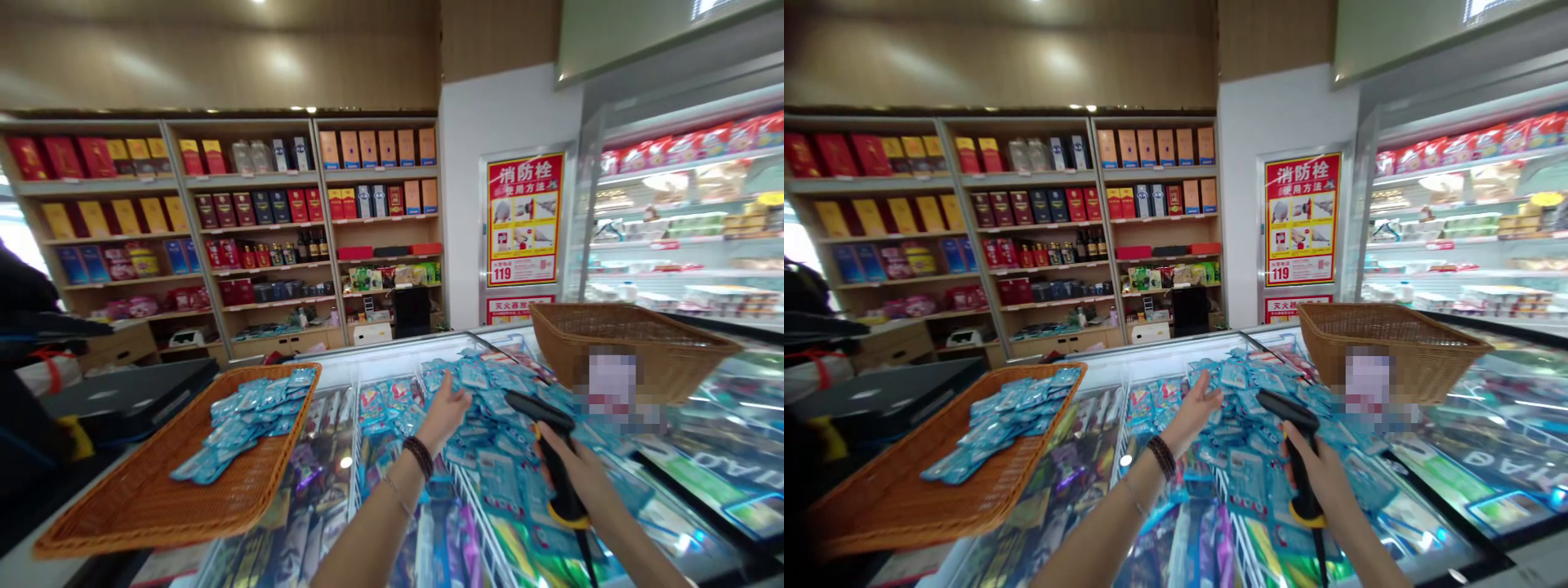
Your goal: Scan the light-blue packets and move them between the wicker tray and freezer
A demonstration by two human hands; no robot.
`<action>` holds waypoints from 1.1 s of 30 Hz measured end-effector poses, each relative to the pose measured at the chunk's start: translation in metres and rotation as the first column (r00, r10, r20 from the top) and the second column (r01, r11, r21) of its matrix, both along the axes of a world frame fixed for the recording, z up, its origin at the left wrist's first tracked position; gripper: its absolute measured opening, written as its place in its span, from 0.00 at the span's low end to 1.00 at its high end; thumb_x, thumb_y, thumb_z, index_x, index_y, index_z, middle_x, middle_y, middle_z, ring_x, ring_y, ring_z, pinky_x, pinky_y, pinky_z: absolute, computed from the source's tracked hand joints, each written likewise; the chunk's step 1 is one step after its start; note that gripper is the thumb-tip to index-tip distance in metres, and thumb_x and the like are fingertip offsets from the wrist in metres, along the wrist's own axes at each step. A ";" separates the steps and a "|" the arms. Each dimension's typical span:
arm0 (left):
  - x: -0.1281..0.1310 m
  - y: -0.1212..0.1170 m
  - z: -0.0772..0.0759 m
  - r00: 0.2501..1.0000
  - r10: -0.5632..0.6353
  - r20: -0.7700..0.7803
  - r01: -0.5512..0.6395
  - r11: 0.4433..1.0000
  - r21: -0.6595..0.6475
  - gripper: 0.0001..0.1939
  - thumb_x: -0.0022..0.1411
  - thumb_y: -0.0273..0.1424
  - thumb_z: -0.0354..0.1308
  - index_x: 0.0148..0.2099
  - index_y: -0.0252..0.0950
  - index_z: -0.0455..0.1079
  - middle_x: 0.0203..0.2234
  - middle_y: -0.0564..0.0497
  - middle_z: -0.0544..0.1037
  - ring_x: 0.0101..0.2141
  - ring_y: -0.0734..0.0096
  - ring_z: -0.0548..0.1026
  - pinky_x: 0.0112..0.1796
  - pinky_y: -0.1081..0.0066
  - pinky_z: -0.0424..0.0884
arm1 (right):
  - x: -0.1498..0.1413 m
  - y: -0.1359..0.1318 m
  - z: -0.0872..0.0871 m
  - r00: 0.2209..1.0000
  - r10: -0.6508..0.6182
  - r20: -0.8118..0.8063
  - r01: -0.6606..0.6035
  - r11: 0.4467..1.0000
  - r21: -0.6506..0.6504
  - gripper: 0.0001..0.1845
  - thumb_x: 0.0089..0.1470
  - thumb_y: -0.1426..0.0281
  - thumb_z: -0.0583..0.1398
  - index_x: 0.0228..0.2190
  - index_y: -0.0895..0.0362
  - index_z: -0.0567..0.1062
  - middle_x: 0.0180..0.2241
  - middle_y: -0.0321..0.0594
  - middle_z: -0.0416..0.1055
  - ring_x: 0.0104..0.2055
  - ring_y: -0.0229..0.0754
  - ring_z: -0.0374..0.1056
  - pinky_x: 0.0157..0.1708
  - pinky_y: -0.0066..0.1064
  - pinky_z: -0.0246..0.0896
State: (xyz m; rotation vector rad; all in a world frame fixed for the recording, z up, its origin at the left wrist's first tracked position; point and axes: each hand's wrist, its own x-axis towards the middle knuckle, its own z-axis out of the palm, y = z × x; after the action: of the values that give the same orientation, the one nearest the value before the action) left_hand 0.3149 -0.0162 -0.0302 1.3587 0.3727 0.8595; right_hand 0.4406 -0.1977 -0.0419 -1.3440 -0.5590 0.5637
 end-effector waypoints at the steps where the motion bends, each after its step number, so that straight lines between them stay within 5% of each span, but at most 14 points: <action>1: -0.010 0.000 0.000 1.000 -0.003 -0.020 0.004 1.000 0.020 0.48 0.52 0.31 0.71 0.73 0.42 0.57 0.71 0.34 0.58 0.66 0.44 0.64 0.60 0.53 0.67 | -0.005 0.003 -0.001 1.000 0.009 -0.002 -0.009 1.000 0.000 0.25 0.41 0.48 0.70 0.30 0.55 0.74 0.19 0.33 0.71 0.14 0.36 0.62 0.11 0.28 0.56; 7: -0.099 0.014 -0.003 0.978 0.196 -0.069 -0.183 0.970 0.163 0.36 0.55 0.32 0.70 0.66 0.41 0.68 0.67 0.37 0.66 0.63 0.47 0.69 0.61 0.51 0.67 | -0.049 0.036 0.006 0.982 0.189 -0.023 -0.188 0.981 0.034 0.25 0.42 0.49 0.70 0.31 0.56 0.74 0.20 0.32 0.71 0.14 0.34 0.61 0.12 0.26 0.56; 12: -0.194 0.037 0.008 0.834 0.551 -0.040 -0.513 0.800 0.311 0.21 0.57 0.31 0.67 0.54 0.37 0.77 0.56 0.39 0.77 0.51 0.56 0.78 0.56 0.55 0.73 | -0.106 0.076 0.014 0.924 0.379 -0.043 -0.376 0.924 0.068 0.24 0.41 0.49 0.72 0.28 0.55 0.73 0.18 0.32 0.69 0.12 0.34 0.60 0.09 0.27 0.55; 16: -0.276 0.045 0.021 0.616 0.772 -0.158 -0.574 0.577 0.581 0.19 0.58 0.28 0.63 0.53 0.37 0.77 0.54 0.40 0.78 0.54 0.53 0.75 0.59 0.55 0.67 | -0.154 0.100 0.012 0.838 0.541 -0.076 -0.533 0.840 0.102 0.26 0.41 0.49 0.72 0.29 0.55 0.73 0.18 0.32 0.69 0.13 0.34 0.60 0.09 0.27 0.56; 19: -0.334 0.047 0.027 0.264 0.900 -0.347 -0.431 0.432 0.792 0.21 0.61 0.28 0.61 0.57 0.34 0.72 0.58 0.36 0.74 0.62 0.49 0.69 0.64 0.53 0.60 | -0.182 0.110 0.004 0.799 0.590 -0.119 -0.582 0.807 0.100 0.27 0.40 0.48 0.73 0.30 0.56 0.74 0.19 0.32 0.69 0.12 0.34 0.60 0.09 0.26 0.55; 22: -0.381 0.053 0.031 -0.110 0.838 -0.535 -0.311 0.482 0.819 0.26 0.63 0.32 0.60 0.62 0.32 0.66 0.64 0.30 0.67 0.64 0.42 0.65 0.60 0.50 0.62 | -0.197 0.113 -0.006 0.782 0.612 -0.120 -0.608 0.791 0.075 0.25 0.43 0.50 0.72 0.31 0.57 0.75 0.19 0.32 0.69 0.13 0.33 0.61 0.09 0.26 0.56; 24: -0.402 0.059 0.033 -0.236 0.736 -0.635 -0.300 0.566 0.768 0.29 0.62 0.38 0.62 0.62 0.32 0.65 0.64 0.29 0.67 0.63 0.39 0.67 0.57 0.51 0.65 | -0.199 0.112 -0.011 0.774 0.624 -0.109 -0.623 0.781 0.050 0.24 0.43 0.51 0.72 0.30 0.56 0.74 0.19 0.32 0.70 0.13 0.33 0.61 0.10 0.26 0.57; 27: -0.419 0.070 0.035 -0.277 0.652 -0.706 -0.300 0.640 0.708 0.32 0.56 0.45 0.68 0.57 0.31 0.69 0.58 0.27 0.73 0.58 0.39 0.72 0.56 0.54 0.66 | -0.195 0.109 -0.013 0.779 0.615 -0.127 -0.615 0.787 0.038 0.26 0.41 0.49 0.73 0.29 0.56 0.74 0.18 0.32 0.70 0.13 0.34 0.61 0.10 0.26 0.57; 33: -0.418 0.081 0.029 -0.238 0.697 -0.676 -0.306 0.607 0.734 0.36 0.44 0.45 0.75 0.51 0.31 0.73 0.55 0.28 0.76 0.58 0.37 0.72 0.55 0.57 0.68 | -0.184 0.105 -0.009 0.805 0.563 -0.187 -0.561 0.825 0.065 0.27 0.38 0.49 0.74 0.30 0.57 0.74 0.18 0.32 0.70 0.13 0.34 0.61 0.10 0.26 0.56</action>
State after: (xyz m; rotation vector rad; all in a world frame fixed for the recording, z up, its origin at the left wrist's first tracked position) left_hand -0.1031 0.0647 -0.0012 1.9757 2.2825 0.4112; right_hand 0.2566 -0.0925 -0.0505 -1.0855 -0.8000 1.1715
